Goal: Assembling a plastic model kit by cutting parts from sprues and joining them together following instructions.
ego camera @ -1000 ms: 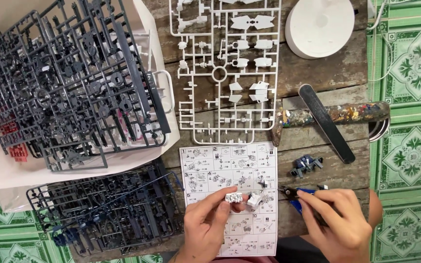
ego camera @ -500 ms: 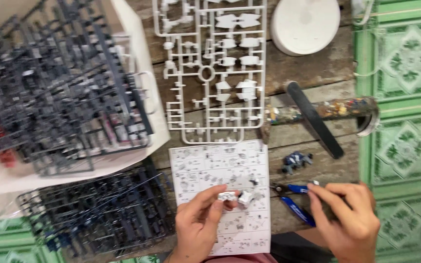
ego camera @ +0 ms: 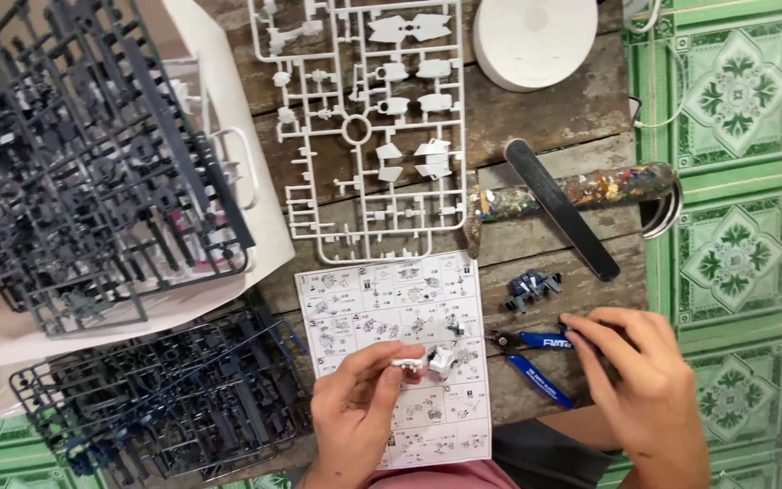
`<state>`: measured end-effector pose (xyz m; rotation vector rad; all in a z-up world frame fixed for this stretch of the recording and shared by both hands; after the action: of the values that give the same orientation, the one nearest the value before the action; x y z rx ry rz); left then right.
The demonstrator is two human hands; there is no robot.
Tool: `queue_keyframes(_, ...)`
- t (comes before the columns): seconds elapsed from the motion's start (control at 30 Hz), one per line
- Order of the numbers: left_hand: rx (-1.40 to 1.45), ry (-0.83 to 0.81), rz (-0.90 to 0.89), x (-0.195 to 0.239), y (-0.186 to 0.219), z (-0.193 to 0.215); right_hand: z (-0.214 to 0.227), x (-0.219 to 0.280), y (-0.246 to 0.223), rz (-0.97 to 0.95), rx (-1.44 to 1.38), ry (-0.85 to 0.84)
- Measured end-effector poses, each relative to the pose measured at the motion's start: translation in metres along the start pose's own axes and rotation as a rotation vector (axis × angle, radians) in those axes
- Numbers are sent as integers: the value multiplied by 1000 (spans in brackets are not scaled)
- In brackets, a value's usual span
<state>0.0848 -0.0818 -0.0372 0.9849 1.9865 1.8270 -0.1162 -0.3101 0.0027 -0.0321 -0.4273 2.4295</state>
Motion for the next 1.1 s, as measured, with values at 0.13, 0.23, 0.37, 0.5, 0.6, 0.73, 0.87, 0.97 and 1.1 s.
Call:
queue_keyframes(0.13,-91,-16,-60,-4,11,-1,-1,-3,-1,40,8,-56)
queue_keyframes(0.23,-124,-5,-79,2,-2,7,0,-7,-4,49,-20,-81)
queue_keyframes(0.37,-129,11,-83,10,-17,15,-5,-5,-3,103,-8,-100)
queue_keyframes(0.5,-171,8,-79,11,-19,16,-8,3,6,121,14,-73)
queue_keyframes(0.6,-196,-14,-95,12,-22,15,9,-3,-11,77,-56,-28)
queue_keyframes(0.73,-240,-6,-99,10,-18,14,22,-7,-21,94,-99,74)
queue_keyframes(0.87,-248,-1,-112,11,-18,13,30,-14,-41,125,-206,129)
queue_keyframes(0.97,-249,8,-106,14,-20,15,33,-18,-62,92,-355,205)
queue_keyframes(1.1,-209,-5,-97,14,-22,13,20,-14,-70,75,-493,254)
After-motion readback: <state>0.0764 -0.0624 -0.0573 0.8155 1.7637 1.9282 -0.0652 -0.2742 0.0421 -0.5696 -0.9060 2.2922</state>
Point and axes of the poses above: each hand's wrist, its own x-axis away from the middle knuckle, its own z-axis out of the back of the hand, y = z × x, the point moved 9 cm from there along -x, towards the middle knuckle, and after that the axes turned 9 degrees about x, right-handed, at the moved point
